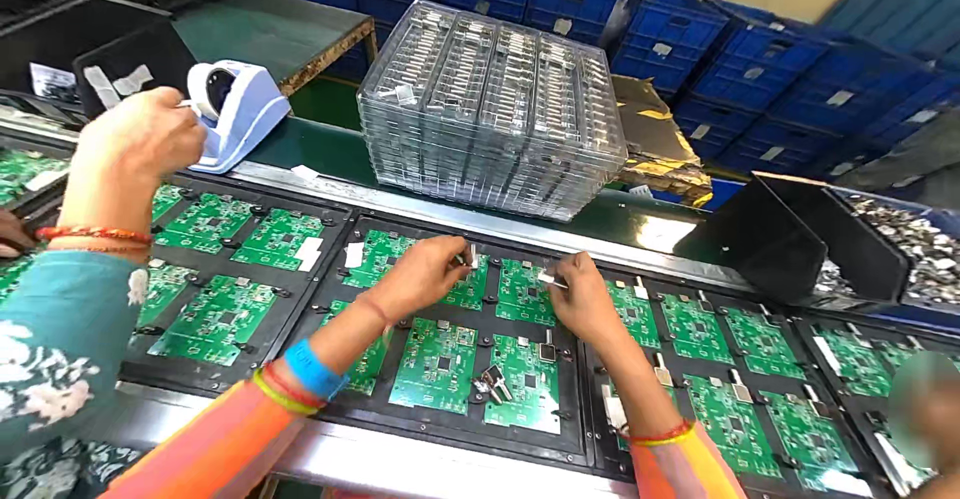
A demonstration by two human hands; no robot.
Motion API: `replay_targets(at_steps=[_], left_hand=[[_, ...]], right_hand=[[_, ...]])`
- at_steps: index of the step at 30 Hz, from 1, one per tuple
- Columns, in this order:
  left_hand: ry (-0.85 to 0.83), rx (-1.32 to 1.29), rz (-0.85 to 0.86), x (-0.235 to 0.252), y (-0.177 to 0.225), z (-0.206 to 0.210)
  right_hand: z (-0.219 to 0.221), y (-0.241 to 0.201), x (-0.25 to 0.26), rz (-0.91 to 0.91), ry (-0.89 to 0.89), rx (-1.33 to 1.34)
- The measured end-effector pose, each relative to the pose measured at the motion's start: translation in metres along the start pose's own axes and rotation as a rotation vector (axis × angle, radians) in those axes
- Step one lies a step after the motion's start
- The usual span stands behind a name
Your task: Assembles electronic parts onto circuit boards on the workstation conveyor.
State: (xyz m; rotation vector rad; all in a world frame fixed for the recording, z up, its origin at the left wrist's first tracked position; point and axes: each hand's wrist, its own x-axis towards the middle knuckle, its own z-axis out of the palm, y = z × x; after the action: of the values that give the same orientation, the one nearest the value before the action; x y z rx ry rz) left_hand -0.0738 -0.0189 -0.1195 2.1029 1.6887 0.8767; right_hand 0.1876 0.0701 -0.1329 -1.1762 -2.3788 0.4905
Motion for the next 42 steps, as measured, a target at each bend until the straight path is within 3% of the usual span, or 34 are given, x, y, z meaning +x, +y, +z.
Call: replay_targets(at_steps=[5,10,15,18,22,26,28,32,36,40,42], left_hand=[[-0.117,0.091,-0.024,0.041,-0.025,0.024],[-0.141,0.175,0.048,0.049,-0.031,0.035],[-0.16,0.265,0.142,0.051,-0.027,0.04],[-0.151,0.281,0.14,0.052,-0.022,0.043],[-0.138,0.26,0.088,0.048,-0.016,0.05],[-0.269,0.308,-0.056,0.027,0.031,0.046],[-0.31,0.226,-0.011,0.004,0.063,0.046],[-0.619,0.134,0.108,-0.044,0.105,0.051],[-0.443,0.13,0.183,-0.058,0.104,0.065],[-0.492,0.058,0.086,-0.05,0.106,0.064],[-0.399,0.038,0.095,-0.052,0.105,0.064]], right_hand=[[-0.014,-0.006,-0.013,0.149,-0.36,-0.002],[-0.004,-0.01,-0.019,0.12,-0.338,-0.051],[-0.004,-0.025,-0.022,0.208,-0.446,-0.161],[-0.009,-0.017,-0.021,0.179,-0.409,-0.112],[-0.027,0.003,-0.015,0.132,-0.203,-0.051],[-0.03,0.023,-0.002,0.058,-0.089,-0.053],[-0.023,0.033,0.009,0.002,-0.1,-0.109],[-0.009,0.045,0.02,0.006,-0.169,-0.257],[-0.015,0.046,0.021,0.039,-0.232,-0.336],[-0.013,0.051,0.013,0.017,-0.136,-0.321],[-0.012,0.057,0.011,-0.012,-0.115,-0.325]])
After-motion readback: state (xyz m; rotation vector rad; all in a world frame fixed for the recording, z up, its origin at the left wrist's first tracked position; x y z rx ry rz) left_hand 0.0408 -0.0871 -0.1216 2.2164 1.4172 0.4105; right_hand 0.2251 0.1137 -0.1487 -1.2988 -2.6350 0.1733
